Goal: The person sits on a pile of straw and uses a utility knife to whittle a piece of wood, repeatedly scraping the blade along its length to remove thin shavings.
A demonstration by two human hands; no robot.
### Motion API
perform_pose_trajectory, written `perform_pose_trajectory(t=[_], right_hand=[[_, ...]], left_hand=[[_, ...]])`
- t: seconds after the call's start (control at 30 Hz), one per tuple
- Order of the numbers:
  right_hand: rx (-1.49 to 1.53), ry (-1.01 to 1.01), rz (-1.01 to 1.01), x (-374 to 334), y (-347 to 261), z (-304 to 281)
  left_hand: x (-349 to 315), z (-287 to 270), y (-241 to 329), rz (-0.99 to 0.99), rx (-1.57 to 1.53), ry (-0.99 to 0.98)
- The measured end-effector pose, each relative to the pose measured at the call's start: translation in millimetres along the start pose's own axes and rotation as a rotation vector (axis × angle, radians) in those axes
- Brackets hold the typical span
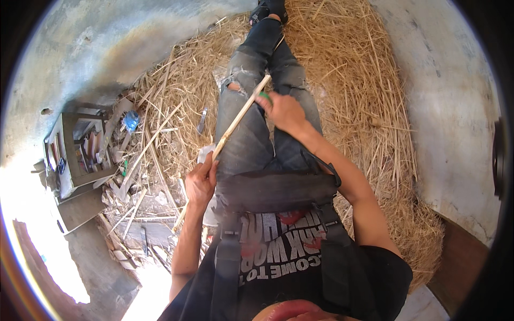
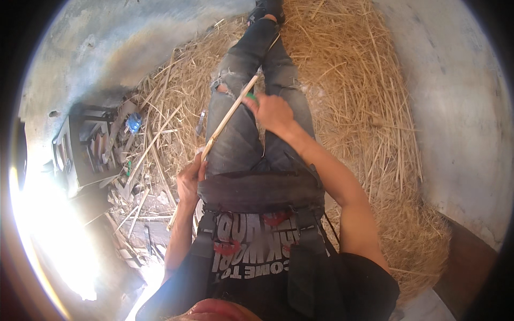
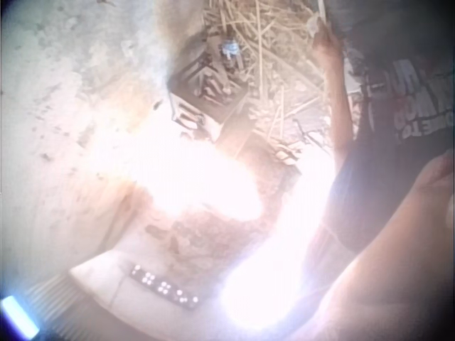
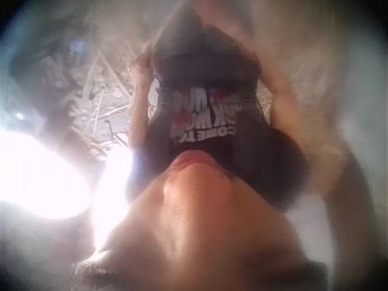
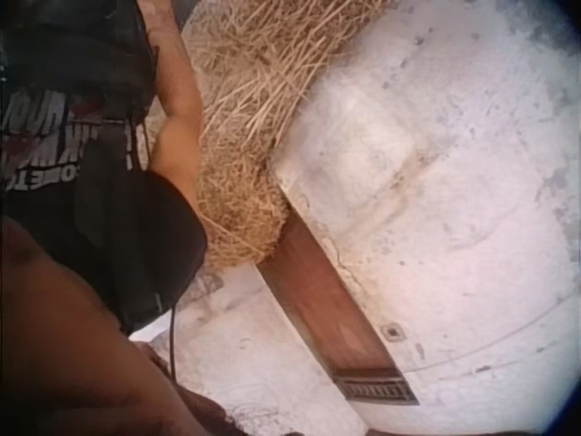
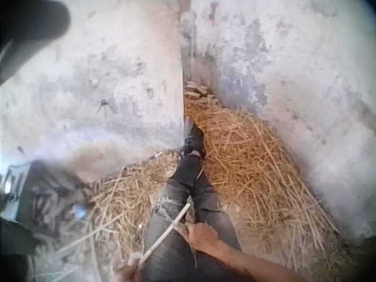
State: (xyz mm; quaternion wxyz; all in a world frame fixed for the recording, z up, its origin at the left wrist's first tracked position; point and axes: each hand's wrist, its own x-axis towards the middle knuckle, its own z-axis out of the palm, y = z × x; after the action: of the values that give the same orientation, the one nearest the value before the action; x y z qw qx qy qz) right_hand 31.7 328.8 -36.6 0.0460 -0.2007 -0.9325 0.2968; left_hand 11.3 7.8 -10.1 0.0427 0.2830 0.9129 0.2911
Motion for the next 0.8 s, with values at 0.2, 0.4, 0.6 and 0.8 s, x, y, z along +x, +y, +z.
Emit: perform_pose_trajectory(t=[0.2,0.4,0.6,0.8], right_hand=[[-0.025,-0.107,-0.109,-34,-27,14],[0.026,0.071,0.082,3,15,-18],[0.014,-0.16,-0.051,-28,-13,3],[0.191,0.152,0.224,17,40,-51]], left_hand=[[2,7,-1,0.059,-0.01,0.022],[-14,-8,-12,0.023,-0.037,0.009],[-10,-1,-20,0.067,-0.071,0.037],[-19,-9,-41,0.061,-0.014,0.01]])
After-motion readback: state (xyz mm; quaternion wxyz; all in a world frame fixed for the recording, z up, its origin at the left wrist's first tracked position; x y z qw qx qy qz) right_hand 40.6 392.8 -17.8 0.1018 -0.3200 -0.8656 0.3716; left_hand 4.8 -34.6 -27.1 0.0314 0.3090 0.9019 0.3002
